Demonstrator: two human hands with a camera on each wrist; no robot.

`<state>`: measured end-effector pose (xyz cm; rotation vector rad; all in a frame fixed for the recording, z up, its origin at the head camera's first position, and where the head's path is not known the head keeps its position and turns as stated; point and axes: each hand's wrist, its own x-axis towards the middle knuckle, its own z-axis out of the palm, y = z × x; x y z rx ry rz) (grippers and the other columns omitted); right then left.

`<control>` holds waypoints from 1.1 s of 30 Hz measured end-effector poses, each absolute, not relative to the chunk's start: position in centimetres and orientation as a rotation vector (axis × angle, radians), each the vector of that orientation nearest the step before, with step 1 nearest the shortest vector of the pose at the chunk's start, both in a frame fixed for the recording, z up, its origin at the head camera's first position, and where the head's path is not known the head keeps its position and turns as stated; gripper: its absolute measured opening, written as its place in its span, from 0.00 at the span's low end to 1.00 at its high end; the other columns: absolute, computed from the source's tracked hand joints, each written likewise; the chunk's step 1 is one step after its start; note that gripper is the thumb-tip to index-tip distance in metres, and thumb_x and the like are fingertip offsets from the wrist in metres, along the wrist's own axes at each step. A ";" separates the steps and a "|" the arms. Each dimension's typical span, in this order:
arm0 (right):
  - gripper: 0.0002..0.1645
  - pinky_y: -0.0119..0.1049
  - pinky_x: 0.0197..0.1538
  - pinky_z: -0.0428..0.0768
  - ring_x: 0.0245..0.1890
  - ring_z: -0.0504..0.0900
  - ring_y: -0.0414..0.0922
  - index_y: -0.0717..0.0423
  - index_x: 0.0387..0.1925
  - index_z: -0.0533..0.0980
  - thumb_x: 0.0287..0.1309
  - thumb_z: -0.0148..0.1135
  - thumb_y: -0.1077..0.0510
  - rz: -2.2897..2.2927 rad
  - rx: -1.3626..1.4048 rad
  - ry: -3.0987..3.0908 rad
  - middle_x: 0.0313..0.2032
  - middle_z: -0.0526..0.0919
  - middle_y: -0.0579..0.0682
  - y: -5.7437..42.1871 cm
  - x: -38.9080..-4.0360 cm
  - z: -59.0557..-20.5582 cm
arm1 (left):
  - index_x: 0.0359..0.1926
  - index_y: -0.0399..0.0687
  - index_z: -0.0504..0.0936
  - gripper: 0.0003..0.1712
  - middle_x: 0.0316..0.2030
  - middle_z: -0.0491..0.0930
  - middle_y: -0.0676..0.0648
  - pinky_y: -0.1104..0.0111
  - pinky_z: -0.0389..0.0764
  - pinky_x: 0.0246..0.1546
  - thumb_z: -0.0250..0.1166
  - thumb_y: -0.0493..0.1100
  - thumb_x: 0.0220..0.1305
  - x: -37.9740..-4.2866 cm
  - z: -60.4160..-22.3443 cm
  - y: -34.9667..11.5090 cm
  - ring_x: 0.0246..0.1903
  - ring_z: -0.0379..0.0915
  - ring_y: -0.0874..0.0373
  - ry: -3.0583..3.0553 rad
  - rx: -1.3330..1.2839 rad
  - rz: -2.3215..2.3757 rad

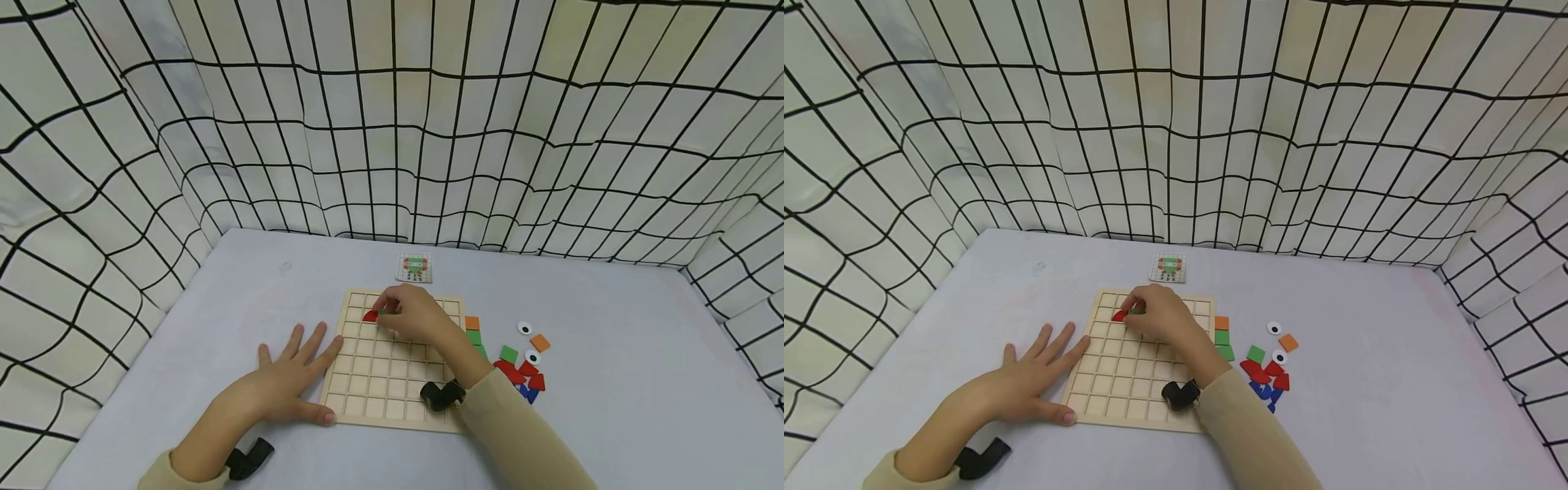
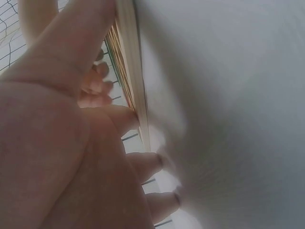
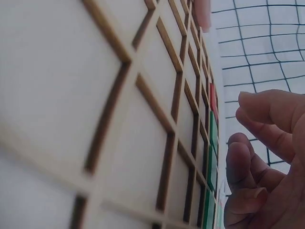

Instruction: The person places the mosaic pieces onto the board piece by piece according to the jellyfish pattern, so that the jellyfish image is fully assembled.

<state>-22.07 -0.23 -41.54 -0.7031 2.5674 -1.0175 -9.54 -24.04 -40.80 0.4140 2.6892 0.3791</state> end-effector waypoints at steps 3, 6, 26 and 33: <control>0.09 0.38 0.40 0.78 0.37 0.77 0.42 0.47 0.44 0.83 0.62 0.66 0.54 -1.098 -0.726 2.521 0.37 0.80 0.42 1.4 -21.4 -41.3 | 0.80 0.57 0.49 0.69 0.79 0.35 0.39 0.18 0.33 0.54 0.68 0.78 0.43 -9.5 -40.9 -24.0 0.76 0.24 0.30 2.691 0.415 0.378; 0.10 0.37 0.38 0.78 0.35 0.77 0.43 0.50 0.45 0.83 0.62 0.66 0.56 -1.183 -0.727 2.483 0.36 0.80 0.44 3.0 -20.8 -41.0 | 0.80 0.57 0.49 0.69 0.79 0.35 0.39 0.18 0.32 0.53 0.68 0.78 0.43 -9.5 -40.9 -24.0 0.75 0.25 0.29 2.693 0.423 0.385; 0.16 0.39 0.40 0.78 0.41 0.78 0.48 0.52 0.52 0.81 0.65 0.64 0.52 -1.263 -0.442 2.636 0.41 0.82 0.49 13.7 -20.3 -39.8 | 0.80 0.55 0.49 0.69 0.79 0.35 0.38 0.18 0.32 0.53 0.68 0.77 0.43 -9.3 -40.8 -24.1 0.75 0.24 0.29 2.688 0.415 0.395; 0.18 0.40 0.38 0.80 0.41 0.78 0.49 0.53 0.54 0.80 0.66 0.64 0.51 -1.239 -0.428 2.678 0.43 0.82 0.50 16.6 -20.5 -39.0 | 0.80 0.57 0.48 0.69 0.79 0.34 0.39 0.19 0.31 0.54 0.68 0.77 0.43 -9.5 -40.9 -24.0 0.76 0.23 0.30 2.678 0.408 0.387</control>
